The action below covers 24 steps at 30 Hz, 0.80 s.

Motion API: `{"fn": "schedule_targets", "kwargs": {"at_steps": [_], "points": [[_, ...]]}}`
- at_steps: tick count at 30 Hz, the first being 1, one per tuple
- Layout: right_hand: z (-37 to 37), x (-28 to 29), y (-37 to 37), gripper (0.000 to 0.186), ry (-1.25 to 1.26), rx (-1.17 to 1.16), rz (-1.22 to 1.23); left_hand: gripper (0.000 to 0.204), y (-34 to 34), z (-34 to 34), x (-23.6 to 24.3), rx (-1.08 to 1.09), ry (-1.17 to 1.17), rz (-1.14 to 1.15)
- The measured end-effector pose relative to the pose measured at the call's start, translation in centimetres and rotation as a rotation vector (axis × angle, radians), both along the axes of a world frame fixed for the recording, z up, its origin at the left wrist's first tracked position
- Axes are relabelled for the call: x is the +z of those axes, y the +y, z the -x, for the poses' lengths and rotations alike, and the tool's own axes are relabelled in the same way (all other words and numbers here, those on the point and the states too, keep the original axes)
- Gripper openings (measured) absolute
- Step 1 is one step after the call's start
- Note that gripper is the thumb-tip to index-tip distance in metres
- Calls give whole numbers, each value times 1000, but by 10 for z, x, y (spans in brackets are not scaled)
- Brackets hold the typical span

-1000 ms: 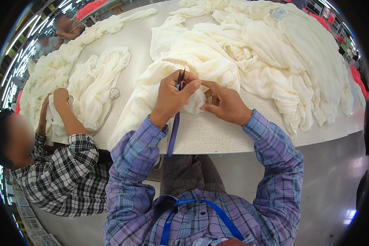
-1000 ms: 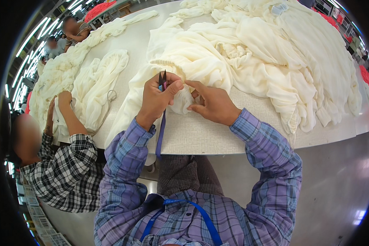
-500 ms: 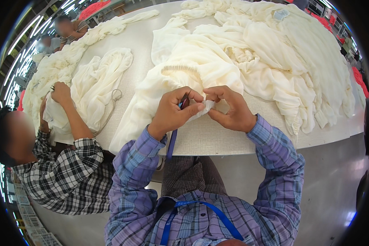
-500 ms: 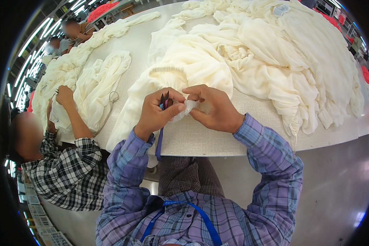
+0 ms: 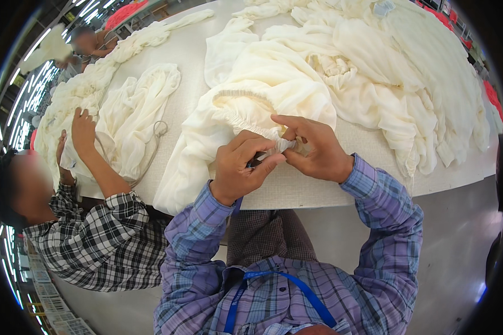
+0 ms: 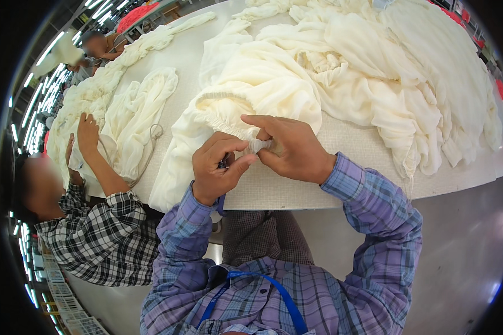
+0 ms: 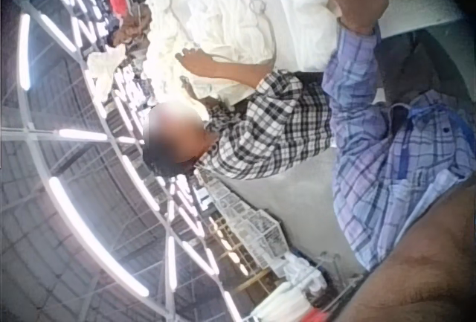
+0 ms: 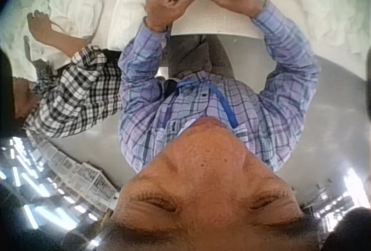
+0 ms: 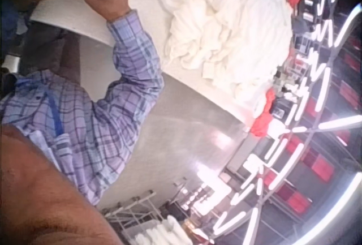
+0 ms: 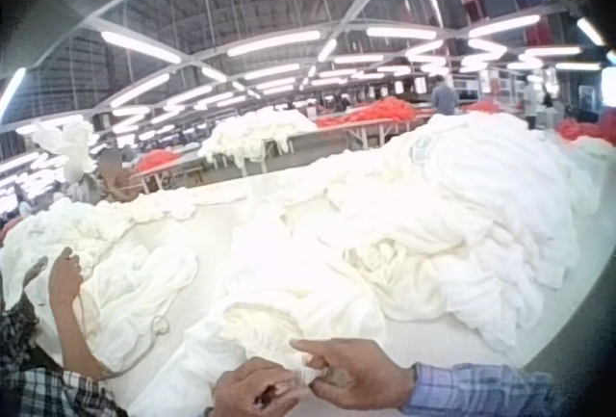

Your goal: The person uses small scissors to trim loose threads and edges from white fabric pieces on a large table. They repeatedly pick up fabric, snip threads, and place the pieces back on the table.

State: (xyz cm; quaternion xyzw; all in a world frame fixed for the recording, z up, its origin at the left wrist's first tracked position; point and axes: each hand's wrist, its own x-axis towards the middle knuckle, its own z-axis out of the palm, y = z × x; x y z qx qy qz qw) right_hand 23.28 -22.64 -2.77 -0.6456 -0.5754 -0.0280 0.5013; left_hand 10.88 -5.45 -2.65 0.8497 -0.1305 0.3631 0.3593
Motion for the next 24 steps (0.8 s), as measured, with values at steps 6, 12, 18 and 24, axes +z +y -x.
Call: {"fn": "schedule_targets", "kwargs": {"at_steps": [6,12,18,24], "points": [[6,-1,2,68,-83,-17,-31,31,-3,1,2,27,-71,-87],[9,-4,5,67,-177,-23,-27,27,-8,-1,-2,62,-100,-155],[9,-2,3,64,-205,-18,2,17,-10,-1,0,44,-85,-134],[8,-1,1,62,-172,1,19,15,-8,3,-1,18,-124,-66]]}}
